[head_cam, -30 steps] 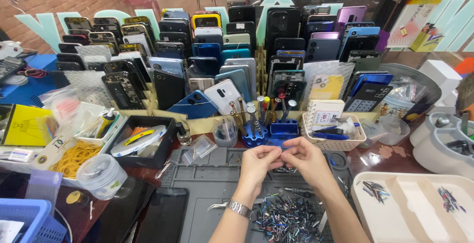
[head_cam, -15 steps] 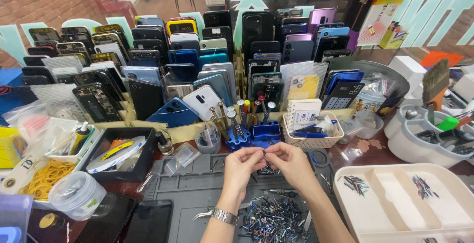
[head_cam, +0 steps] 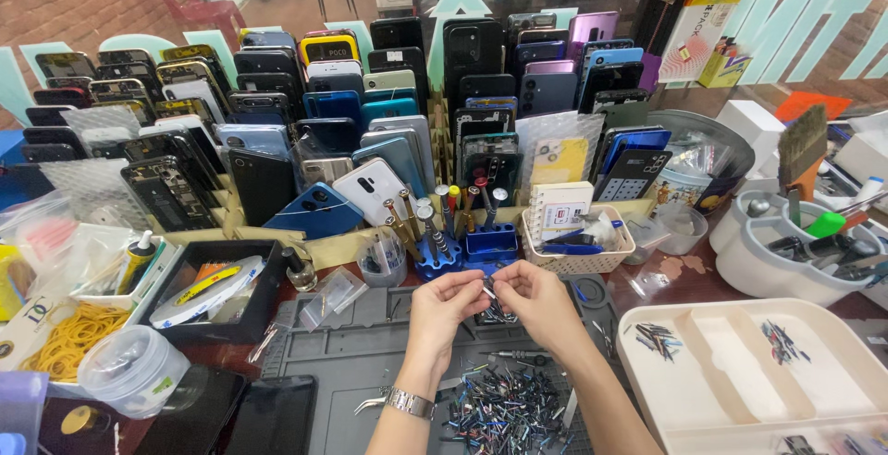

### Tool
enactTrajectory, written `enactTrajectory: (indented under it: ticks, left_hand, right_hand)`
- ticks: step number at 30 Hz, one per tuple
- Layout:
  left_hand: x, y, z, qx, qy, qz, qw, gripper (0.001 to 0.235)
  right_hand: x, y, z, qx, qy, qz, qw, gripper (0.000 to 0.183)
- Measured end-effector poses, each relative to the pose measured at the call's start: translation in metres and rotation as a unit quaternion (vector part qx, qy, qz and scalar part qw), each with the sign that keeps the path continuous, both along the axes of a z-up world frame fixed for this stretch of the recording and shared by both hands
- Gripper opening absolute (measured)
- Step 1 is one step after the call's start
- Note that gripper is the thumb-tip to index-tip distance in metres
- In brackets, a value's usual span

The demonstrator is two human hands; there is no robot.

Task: The person sorts small electronic components from a large pile on a workbench into a compartmentalized tray. They pick up individual items, separate them, and place them into specific sections of the tray.

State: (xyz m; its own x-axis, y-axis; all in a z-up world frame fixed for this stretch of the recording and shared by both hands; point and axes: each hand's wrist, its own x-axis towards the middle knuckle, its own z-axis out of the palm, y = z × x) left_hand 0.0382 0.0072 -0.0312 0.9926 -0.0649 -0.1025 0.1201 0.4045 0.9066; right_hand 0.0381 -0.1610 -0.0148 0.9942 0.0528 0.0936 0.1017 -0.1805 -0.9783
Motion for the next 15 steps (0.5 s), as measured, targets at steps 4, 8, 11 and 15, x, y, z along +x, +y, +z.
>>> enactTrajectory:
  ticks: [4,8,11,15]
  left_hand:
    - [0.000,-0.003,-0.001,0.034,-0.022,0.013,0.999,0.021]
    - [-0.002,-0.005,0.000,0.086,-0.049,0.046,0.994,0.019]
    - [-0.005,-0.014,0.004,0.073,-0.075,0.060,0.993,0.020]
    - [-0.016,-0.027,0.017,-0.010,-0.066,0.023,0.998,0.021]
  right_hand:
    - [-0.006,0.002,0.004,-0.104,-0.022,-0.018,0.994,0.017]
    - [-0.007,0.006,0.007,-0.018,-0.001,0.007,1.000,0.016]
    - [-0.011,0.007,0.014,0.043,0.014,-0.008,0.999,0.015]
    - [-0.030,-0.003,0.032,-0.065,0.003,-0.083,0.994,0.015]
